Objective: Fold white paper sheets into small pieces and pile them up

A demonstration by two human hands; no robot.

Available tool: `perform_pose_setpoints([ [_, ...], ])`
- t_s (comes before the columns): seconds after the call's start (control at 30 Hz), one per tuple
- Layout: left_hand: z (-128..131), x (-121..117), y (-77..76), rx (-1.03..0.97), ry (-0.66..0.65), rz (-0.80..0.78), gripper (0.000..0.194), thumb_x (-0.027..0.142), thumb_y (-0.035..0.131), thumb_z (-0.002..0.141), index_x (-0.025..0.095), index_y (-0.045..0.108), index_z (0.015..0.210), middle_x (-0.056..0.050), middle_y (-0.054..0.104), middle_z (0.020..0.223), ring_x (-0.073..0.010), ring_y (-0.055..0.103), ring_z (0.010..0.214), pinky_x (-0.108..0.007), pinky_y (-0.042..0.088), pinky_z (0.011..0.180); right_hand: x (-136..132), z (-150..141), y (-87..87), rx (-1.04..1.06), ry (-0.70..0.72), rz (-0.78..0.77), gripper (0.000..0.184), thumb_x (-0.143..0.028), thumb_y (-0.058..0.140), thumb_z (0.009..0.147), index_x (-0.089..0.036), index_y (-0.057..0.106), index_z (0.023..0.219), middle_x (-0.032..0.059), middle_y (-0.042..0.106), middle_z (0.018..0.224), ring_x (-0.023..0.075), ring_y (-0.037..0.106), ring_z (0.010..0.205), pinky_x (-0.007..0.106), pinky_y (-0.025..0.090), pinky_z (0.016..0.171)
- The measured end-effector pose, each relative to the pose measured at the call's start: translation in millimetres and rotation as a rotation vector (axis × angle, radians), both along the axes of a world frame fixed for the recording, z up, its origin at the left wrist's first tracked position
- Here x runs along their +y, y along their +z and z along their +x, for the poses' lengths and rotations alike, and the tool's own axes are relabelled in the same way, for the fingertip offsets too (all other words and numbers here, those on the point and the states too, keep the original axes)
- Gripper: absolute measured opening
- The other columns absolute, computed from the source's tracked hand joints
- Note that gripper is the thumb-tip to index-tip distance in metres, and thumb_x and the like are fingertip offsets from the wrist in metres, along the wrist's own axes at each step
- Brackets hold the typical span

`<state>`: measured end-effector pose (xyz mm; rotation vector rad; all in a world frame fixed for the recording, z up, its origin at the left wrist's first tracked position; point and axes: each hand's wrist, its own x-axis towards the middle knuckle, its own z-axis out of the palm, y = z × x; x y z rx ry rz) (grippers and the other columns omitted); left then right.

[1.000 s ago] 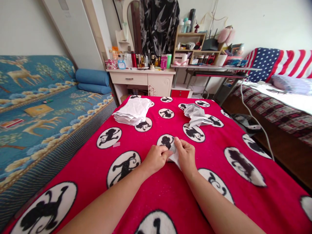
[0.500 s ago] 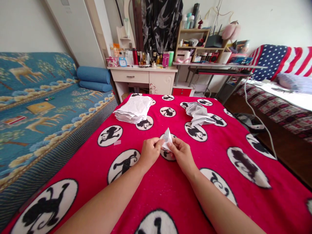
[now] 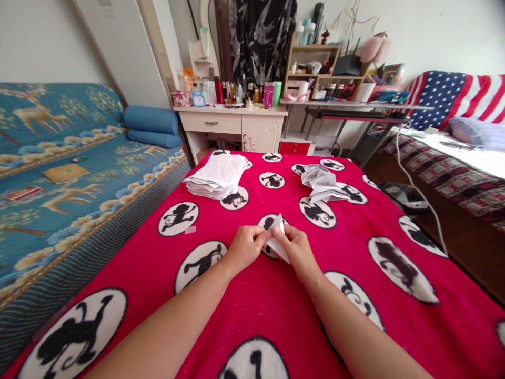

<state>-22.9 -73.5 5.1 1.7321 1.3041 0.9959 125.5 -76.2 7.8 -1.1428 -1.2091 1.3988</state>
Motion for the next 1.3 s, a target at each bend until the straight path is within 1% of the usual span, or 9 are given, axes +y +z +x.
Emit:
perform_pose_setpoints([
  [0.07,2.3,-2.0,1.3,0.027,-0.081,-0.012,0.042,0.042,0.049,0.087,0.015,0.053,0.055,0.003,0.049,0.051,-0.0097,0.045,0.053,-0.023,0.031,0.055,-0.3,-0.1,-0.4,0.030,-0.002,-0.007,0.045,-0.059,0.070,0.070,-0.015,0.063,0.071,0.0013,0.063,0.055,0.0104,0.049,0.043,0.022,0.035,0.042],
  [0.17,4.7,-3.7,3.0,0.031,-0.109,-0.030,0.040,0.040,0.049,0.086,0.014,0.054,0.056,0.002,0.051,0.053,-0.0101,0.047,0.053,-0.023,0.032,0.055,-0.4,0.9,-2.3,0.023,-0.025,-0.003,0.048,-0.061,0.069,0.070,-0.014,0.061,0.064,0.0027,0.062,0.054,0.0100,0.047,0.043,0.022,0.032,0.042],
  [0.23,4.8,-3.2,2.8,0.027,-0.105,-0.043,0.040,0.040,0.049,0.086,0.014,0.054,0.056,0.001,0.052,0.053,-0.0105,0.047,0.054,-0.023,0.032,0.055,-0.2,2.3,-2.4,0.019,-0.040,-0.018,0.054,-0.067,0.061,0.074,-0.015,0.059,0.060,0.0032,0.060,0.051,0.0106,0.046,0.041,0.023,0.030,0.040],
  [0.37,2.8,1.0,-3.0,-0.071,-0.063,-0.067,0.041,0.044,0.047,0.086,0.015,0.054,0.059,0.001,0.051,0.054,-0.0105,0.046,0.055,-0.023,0.032,0.055,-0.7,5.0,2.2,0.053,0.016,-0.002,0.064,-0.073,0.040,0.084,-0.016,0.061,0.060,0.0053,0.062,0.055,0.0129,0.050,0.046,0.024,0.034,0.044],
  [0.57,1.6,4.9,-12.2,-0.289,-0.032,-0.123,0.047,0.056,0.047,0.086,0.016,0.050,0.061,0.007,0.034,0.046,-0.0081,0.032,0.047,-0.022,0.025,0.050,-0.8,6.2,2.6,0.089,0.039,0.035,0.052,-0.065,0.058,0.078,-0.016,0.063,0.062,0.0008,0.057,0.051,0.0097,0.043,0.045,0.022,0.030,0.044],
  [0.77,1.9,4.4,-12.0,-0.349,-0.049,-0.156,0.048,0.058,0.049,0.085,0.016,0.049,0.062,0.007,0.033,0.046,-0.0067,0.028,0.045,-0.022,0.021,0.047,0.4,6.3,1.4,0.148,0.058,0.000,0.046,-0.061,0.064,0.077,-0.015,0.067,0.069,0.0016,0.061,0.057,0.0096,0.046,0.048,0.021,0.031,0.046],
  [1.1,3.0,2.1,-8.6,-0.389,-0.077,-0.192,0.049,0.060,0.052,0.082,0.017,0.047,0.061,0.008,0.031,0.046,-0.0059,0.025,0.043,-0.022,0.019,0.046,1.9,7.9,0.5,0.155,0.055,-0.057,0.039,-0.055,0.065,0.076,-0.016,0.066,0.072,0.0014,0.063,0.057,0.0116,0.050,0.047,0.022,0.035,0.044],
  [1.2,2.7,2.3,-8.9,-0.364,-0.080,-0.168,0.048,0.059,0.051,0.083,0.016,0.048,0.061,0.007,0.032,0.045,-0.0063,0.027,0.043,-0.022,0.021,0.046,0.3,7.0,3.1,0.159,0.045,-0.033,0.035,-0.051,0.069,0.074,-0.018,0.067,0.081,0.0002,0.065,0.062,0.0105,0.051,0.048,0.020,0.038,0.044],
  [1.3,2.4,2.4,-9.3,-0.285,-0.087,-0.150,0.048,0.058,0.048,0.086,0.016,0.049,0.062,0.006,0.037,0.045,-0.0070,0.032,0.043,-0.022,0.025,0.046,-0.9,6.1,5.2,0.157,0.067,0.001,0.037,-0.047,0.074,0.070,-0.018,0.066,0.091,-0.0001,0.066,0.065,0.0102,0.053,0.048,0.020,0.040,0.044],
])
